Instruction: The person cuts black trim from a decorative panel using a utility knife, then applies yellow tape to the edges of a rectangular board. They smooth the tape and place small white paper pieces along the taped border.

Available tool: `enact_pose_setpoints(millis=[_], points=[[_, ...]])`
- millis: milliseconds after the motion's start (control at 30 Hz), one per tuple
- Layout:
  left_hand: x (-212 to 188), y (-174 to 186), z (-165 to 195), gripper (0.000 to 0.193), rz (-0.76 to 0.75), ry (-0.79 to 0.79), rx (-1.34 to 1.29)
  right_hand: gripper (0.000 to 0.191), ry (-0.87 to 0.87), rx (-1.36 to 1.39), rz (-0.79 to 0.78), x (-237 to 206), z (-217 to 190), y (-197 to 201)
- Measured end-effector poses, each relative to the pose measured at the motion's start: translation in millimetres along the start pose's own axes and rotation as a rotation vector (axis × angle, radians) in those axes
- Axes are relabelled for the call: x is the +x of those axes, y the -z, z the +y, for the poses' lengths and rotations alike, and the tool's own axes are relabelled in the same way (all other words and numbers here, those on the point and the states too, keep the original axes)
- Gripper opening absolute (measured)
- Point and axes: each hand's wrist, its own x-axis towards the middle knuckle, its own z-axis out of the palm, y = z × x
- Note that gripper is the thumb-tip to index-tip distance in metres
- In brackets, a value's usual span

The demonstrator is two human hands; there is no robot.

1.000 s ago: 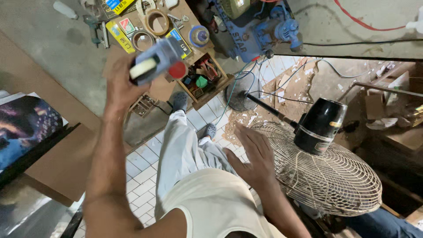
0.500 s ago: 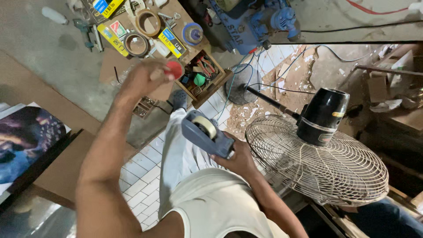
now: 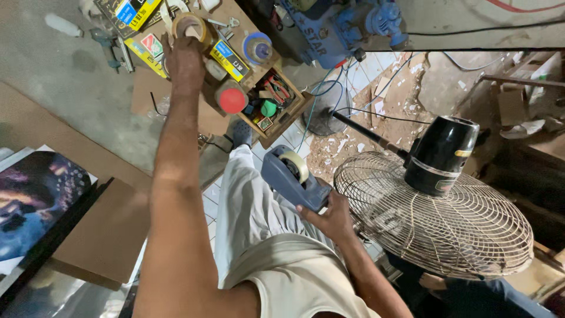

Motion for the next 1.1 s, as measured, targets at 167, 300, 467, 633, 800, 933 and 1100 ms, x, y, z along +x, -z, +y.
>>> enact_pose_setpoints(millis=[167, 300, 467, 633, 800, 933, 1100], points=[[-41, 46, -17, 0.027, 0.276, 0.278, -0.7, 0.081, 0.281, -0.122, 0.058, 50, -33, -23], [-124, 81, -35, 0.052, 0.501, 0.459, -1.006, 0.083, 0.311, -0.273, 0.159, 116, -71, -69], [-257, 101, -37, 0.052, 0.442, 0.642, -0.975, 0.092, 0.482, -0.398, 0.23, 237, -114, -139], [-361, 88, -7, 0.045, 0.502, 0.892, -1.12, 0.099, 0.472, -0.395, 0.19, 299, -131, -182], [-406, 73, 22, 0.047, 0.487, 1.074, -1.194, 0.098, 0.494, -0.361, 0.168, 285, -120, -188], [-400, 67, 43, 0.048, 0.364, 1.037, -1.226, 0.076, 0.442, -0.394, 0.219, 261, -111, -172], [-372, 64, 73, 0.049, 0.265, 0.818, -1.325, 0.058, 0.617, -0.359, 0.283, 205, -78, -141]])
